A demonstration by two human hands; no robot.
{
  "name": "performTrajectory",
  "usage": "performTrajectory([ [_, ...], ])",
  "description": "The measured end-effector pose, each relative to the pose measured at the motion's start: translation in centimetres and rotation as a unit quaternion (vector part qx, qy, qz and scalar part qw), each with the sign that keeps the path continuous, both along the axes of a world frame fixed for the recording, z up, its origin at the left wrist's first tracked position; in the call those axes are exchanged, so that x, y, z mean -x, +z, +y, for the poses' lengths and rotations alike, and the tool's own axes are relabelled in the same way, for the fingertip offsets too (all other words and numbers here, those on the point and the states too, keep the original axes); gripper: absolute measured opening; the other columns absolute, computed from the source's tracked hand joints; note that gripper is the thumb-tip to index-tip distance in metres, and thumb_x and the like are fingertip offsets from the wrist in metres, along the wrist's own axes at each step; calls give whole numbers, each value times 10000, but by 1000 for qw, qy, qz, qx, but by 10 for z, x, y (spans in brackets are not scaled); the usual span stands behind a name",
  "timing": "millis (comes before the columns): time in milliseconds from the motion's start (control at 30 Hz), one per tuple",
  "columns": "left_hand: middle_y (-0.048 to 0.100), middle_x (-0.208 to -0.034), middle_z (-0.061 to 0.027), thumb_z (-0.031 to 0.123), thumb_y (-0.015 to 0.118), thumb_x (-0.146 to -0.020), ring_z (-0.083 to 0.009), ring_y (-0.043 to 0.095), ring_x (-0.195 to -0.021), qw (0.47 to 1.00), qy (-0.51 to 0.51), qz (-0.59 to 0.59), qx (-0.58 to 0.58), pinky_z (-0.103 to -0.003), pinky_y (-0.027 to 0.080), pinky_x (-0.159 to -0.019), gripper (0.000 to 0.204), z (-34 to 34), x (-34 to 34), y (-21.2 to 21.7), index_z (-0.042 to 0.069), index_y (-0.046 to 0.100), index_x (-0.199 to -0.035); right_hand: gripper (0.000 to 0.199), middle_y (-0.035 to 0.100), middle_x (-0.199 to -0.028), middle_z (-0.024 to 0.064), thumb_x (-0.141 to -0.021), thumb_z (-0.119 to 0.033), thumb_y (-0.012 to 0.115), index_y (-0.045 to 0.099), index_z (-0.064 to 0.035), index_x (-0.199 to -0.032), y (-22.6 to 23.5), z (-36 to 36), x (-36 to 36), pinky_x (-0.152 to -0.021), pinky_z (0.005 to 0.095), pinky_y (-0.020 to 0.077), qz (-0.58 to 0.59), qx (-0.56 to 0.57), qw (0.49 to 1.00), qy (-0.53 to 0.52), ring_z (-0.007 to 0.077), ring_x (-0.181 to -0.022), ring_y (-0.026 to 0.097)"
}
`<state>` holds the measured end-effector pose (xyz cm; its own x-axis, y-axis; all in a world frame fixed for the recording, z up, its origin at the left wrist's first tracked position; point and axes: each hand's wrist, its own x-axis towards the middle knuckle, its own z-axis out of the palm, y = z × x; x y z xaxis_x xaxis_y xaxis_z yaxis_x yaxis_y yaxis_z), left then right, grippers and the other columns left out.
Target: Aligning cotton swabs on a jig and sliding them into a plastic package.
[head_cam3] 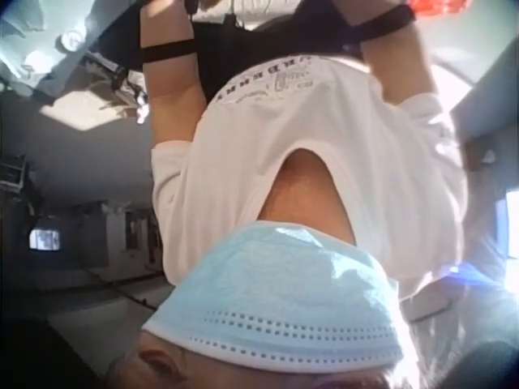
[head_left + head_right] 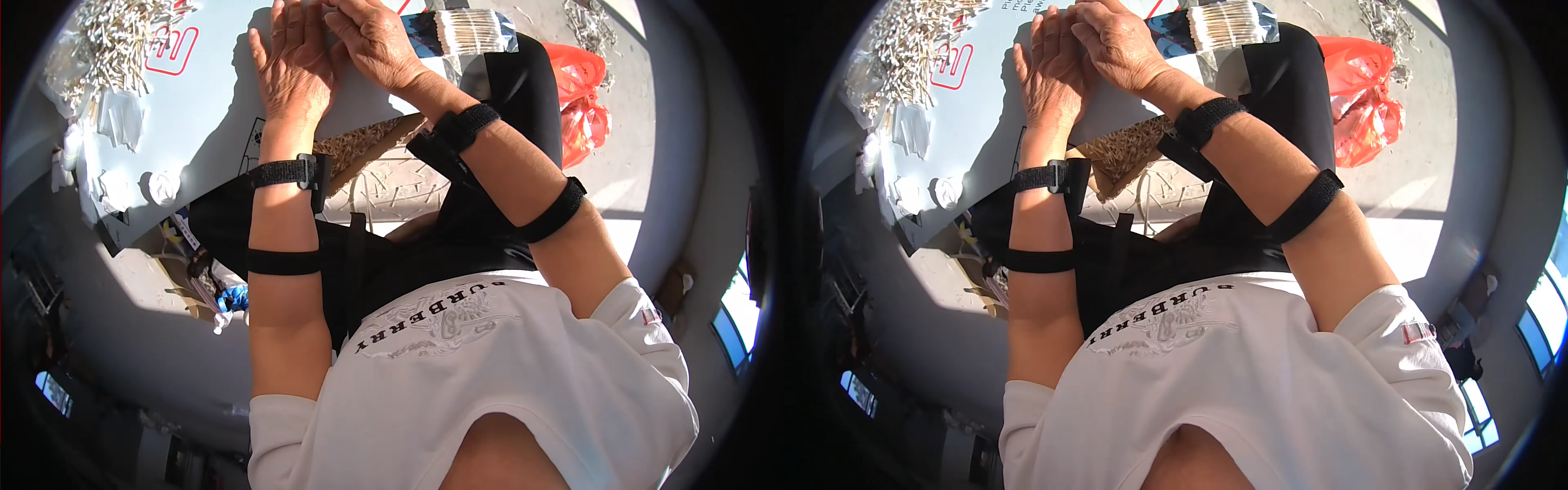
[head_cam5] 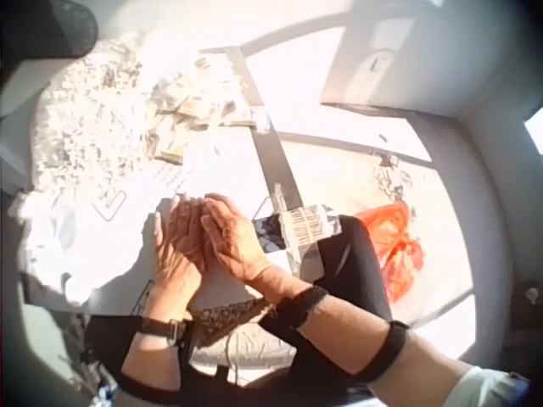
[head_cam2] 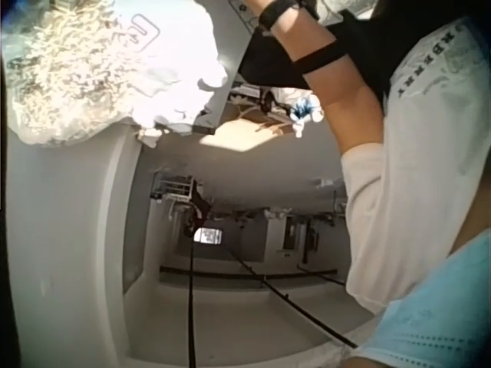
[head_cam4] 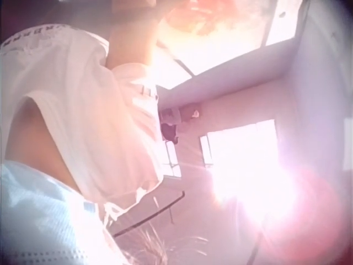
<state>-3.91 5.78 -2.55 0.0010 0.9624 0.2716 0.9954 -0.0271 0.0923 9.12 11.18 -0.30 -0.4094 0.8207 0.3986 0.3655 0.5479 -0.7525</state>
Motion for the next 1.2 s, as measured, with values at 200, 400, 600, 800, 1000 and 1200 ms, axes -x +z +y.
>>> performTrajectory([
  [200, 316, -1544, -55, 446, 576, -914, -215, 256, -1444, 995, -69, -69, 32, -497, 131, -1182, 660, -15, -4, 7, 192, 344, -1478, 303, 542, -1266, 171, -955, -185, 566, 577, 9, -1188, -12, 1, 2, -866, 375, 525, 114, 50, 992, -20, 365, -1033, 621],
  [400, 417, -1429, -166, 149, 669, -847, -331, 352, -1360, 978, 8, -208, -14, -475, 276, -1122, 566, -7, 21, 24, 33, 442, -1352, 331, 529, -1272, 174, -969, -207, 576, 552, 23, -1206, -3, -8, -2, -868, 331, 514, 118, 147, 981, -43, 287, -1037, 624],
  [600, 661, -944, -165, 177, 702, -799, -332, 637, -878, 903, 241, -350, -58, -428, 495, -813, 289, 35, 157, 30, 19, 657, -1037, 300, 528, -1249, 174, -965, -185, 577, 541, 3, -1195, -4, -8, 8, -860, 351, 517, 88, 94, 991, -40, 327, -1043, 609],
  [800, 681, -834, -189, 395, 639, -812, -386, 662, -816, 940, 338, -26, -31, -483, 507, -701, 364, 87, 155, 35, 35, 666, -859, 284, 530, -1246, 177, -951, -162, 586, 542, -7, -1185, 2, -8, 7, -868, 377, 520, 64, 87, 994, -35, 355, -1068, 593],
  [1000, 661, -823, -181, 172, 619, -809, -387, 645, -830, 946, 303, -106, 50, -497, 494, -701, 124, 70, 115, 42, 52, 632, -837, 291, 534, -1240, 174, -934, -154, 600, 543, -7, -1180, -1, -5, 1, -920, 403, 490, 49, 92, 994, -38, 361, -1115, 566],
  [1200, 625, -845, -145, 0, 608, -754, -324, 619, -830, 942, 168, -289, 32, -435, 484, -767, 160, 41, 116, 37, 44, 675, -893, 300, 536, -1230, 169, -882, -66, 625, 539, -8, -1164, 3, -6, 5, -924, 404, 485, 61, 90, 994, -21, 364, -1110, 561],
])
